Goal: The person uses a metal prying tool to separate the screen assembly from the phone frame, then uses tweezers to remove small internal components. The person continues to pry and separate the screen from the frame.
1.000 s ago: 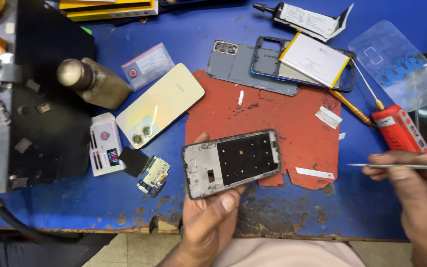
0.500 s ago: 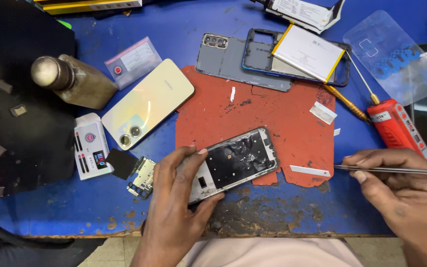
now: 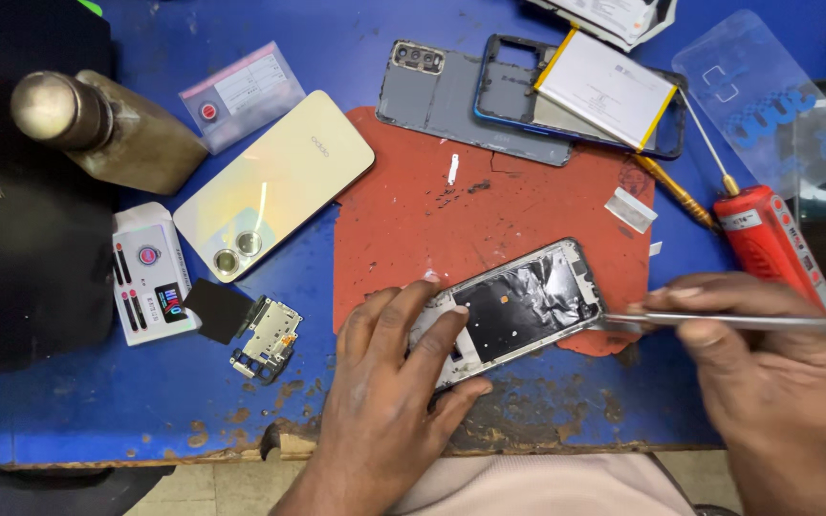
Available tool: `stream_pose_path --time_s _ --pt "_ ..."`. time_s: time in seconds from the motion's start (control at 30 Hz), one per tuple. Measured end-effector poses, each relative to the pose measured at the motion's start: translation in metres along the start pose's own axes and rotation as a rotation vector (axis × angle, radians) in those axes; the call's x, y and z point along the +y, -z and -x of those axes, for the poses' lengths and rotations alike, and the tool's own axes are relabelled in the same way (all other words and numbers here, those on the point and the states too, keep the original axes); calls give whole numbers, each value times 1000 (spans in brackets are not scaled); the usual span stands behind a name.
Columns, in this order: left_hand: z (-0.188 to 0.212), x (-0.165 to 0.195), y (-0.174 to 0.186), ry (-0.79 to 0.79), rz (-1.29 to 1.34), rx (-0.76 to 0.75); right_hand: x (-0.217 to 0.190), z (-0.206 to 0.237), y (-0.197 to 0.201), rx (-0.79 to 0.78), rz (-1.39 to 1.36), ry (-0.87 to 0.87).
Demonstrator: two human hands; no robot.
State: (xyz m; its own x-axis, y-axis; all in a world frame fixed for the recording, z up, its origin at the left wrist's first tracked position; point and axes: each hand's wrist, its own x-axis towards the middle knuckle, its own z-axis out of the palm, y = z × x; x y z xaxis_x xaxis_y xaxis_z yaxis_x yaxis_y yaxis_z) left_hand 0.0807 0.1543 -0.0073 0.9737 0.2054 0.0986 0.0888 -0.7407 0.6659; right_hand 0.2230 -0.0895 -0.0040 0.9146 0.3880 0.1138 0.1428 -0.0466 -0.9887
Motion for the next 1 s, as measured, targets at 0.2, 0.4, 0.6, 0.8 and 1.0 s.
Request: stream_pose_path --time_s 0.2,0.4,0.6,0.8,1.0 --pt "7 -18 8 -25 50 10 -7 -3 -60 -187 395 133" --pt "10 -39 15 -62 82 49 -14 -7 -124 -270 514 208" --pt "8 -62 19 -65 99 38 -4 -16 -157 -271 560 304" --pt "7 -74 21 -89 97 38 4 -17 -166 -273 569 298" --pt "7 -77 20 -98 103 33 5 -15 -169 -258 600 301"
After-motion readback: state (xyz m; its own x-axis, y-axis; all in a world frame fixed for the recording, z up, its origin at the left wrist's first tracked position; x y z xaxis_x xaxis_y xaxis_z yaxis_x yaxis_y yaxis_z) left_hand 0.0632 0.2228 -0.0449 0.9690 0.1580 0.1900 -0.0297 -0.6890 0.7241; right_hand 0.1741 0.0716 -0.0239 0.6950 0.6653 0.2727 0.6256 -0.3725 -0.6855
